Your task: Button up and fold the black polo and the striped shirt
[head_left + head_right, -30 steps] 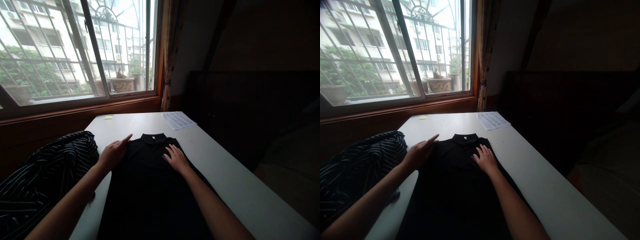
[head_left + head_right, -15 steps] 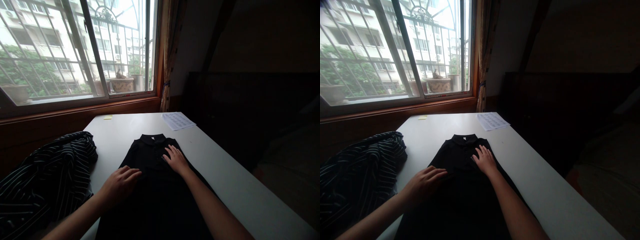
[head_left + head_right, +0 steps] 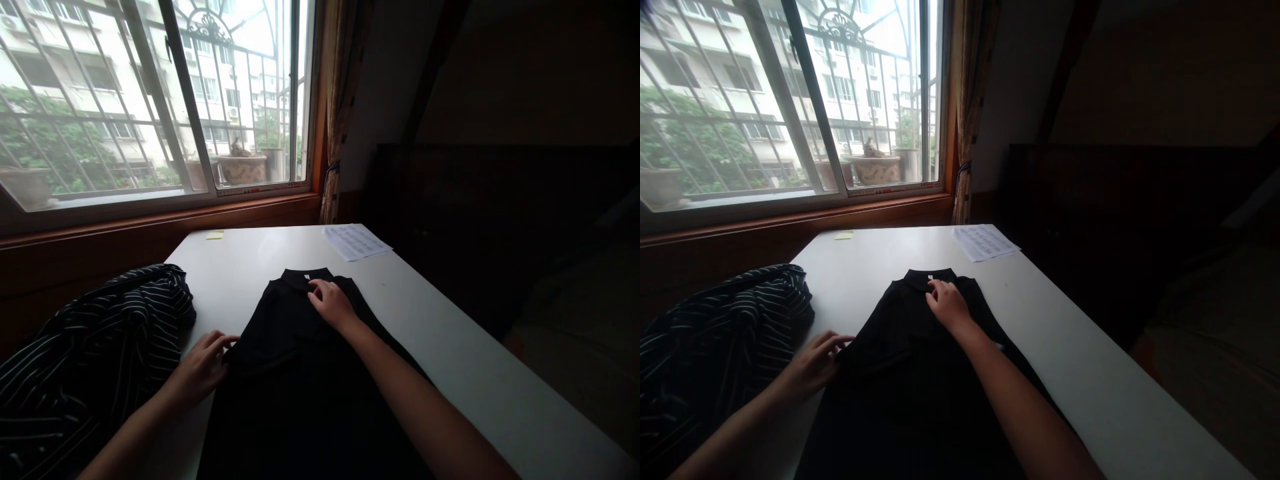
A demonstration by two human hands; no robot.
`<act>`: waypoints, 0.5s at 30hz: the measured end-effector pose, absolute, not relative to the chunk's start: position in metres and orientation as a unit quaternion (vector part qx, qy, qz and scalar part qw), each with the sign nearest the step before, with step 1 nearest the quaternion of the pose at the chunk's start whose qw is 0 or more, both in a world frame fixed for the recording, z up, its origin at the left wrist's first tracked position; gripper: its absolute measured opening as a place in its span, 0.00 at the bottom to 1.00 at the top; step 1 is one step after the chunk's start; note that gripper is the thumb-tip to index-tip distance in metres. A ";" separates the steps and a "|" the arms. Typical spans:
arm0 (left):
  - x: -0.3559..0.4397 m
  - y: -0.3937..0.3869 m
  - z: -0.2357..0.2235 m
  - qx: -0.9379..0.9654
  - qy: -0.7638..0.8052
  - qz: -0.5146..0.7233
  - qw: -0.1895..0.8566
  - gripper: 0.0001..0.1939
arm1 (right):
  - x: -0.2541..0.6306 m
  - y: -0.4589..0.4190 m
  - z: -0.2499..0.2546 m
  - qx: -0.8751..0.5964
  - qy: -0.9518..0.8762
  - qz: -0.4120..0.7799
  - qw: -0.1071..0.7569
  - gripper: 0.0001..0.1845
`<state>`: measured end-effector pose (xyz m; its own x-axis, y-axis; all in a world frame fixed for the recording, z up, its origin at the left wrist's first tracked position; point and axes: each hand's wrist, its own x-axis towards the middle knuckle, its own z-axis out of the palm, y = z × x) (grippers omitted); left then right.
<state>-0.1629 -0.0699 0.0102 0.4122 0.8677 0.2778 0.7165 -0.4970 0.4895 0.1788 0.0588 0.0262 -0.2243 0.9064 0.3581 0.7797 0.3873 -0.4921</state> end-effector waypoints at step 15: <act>-0.162 -0.071 -0.002 0.834 0.492 0.245 0.049 0.14 | 0.049 0.131 0.002 -0.542 -0.759 0.250 0.260 0.24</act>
<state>-0.1625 -0.0715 -0.0018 0.3962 0.8442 0.3610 0.7962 -0.5117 0.3229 0.0493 0.1310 0.0023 -0.2763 0.9530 0.1243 0.6926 0.2871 -0.6617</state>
